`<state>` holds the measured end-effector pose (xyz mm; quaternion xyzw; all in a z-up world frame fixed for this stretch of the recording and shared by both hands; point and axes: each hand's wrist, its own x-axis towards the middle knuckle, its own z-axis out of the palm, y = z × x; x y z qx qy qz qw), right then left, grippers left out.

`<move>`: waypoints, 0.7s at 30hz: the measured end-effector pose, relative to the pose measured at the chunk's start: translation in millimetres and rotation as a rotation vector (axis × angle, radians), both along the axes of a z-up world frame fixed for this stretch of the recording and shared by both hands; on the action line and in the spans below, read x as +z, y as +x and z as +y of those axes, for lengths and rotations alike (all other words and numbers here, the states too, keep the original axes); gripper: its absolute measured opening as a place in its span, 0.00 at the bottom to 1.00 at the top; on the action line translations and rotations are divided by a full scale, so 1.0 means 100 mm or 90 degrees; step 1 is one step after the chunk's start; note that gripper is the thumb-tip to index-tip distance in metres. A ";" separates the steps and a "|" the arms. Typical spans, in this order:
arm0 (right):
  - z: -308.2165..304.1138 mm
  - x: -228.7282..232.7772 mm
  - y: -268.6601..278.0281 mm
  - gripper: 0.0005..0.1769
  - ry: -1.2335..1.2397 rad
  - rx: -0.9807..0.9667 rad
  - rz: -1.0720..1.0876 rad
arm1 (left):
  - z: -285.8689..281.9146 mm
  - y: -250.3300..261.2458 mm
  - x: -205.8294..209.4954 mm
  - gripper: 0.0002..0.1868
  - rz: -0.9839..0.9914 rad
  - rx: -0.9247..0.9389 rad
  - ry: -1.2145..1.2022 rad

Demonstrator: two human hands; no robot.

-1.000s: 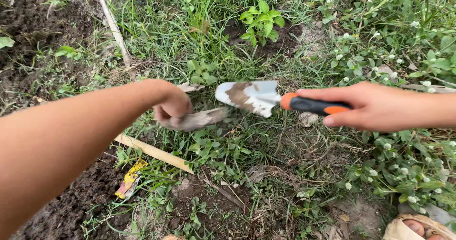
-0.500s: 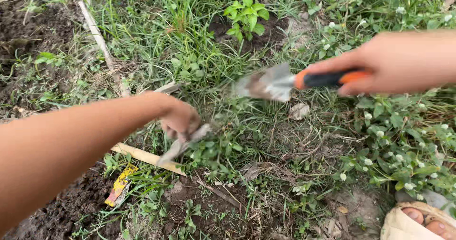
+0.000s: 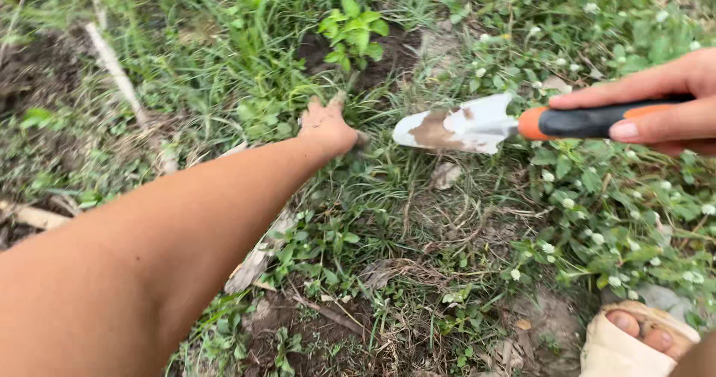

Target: The person picks up a trowel and clears weeds from the ground, digging the soil with the trowel and pulling grass out by hand.

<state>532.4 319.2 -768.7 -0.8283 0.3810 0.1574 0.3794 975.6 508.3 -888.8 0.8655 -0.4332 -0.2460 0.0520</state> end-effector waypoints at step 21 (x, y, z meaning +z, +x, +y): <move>0.92 0.63 0.96 0.33 -0.109 0.003 0.221 | -0.32 0.26 -1.28 0.22 -0.127 -0.024 -0.310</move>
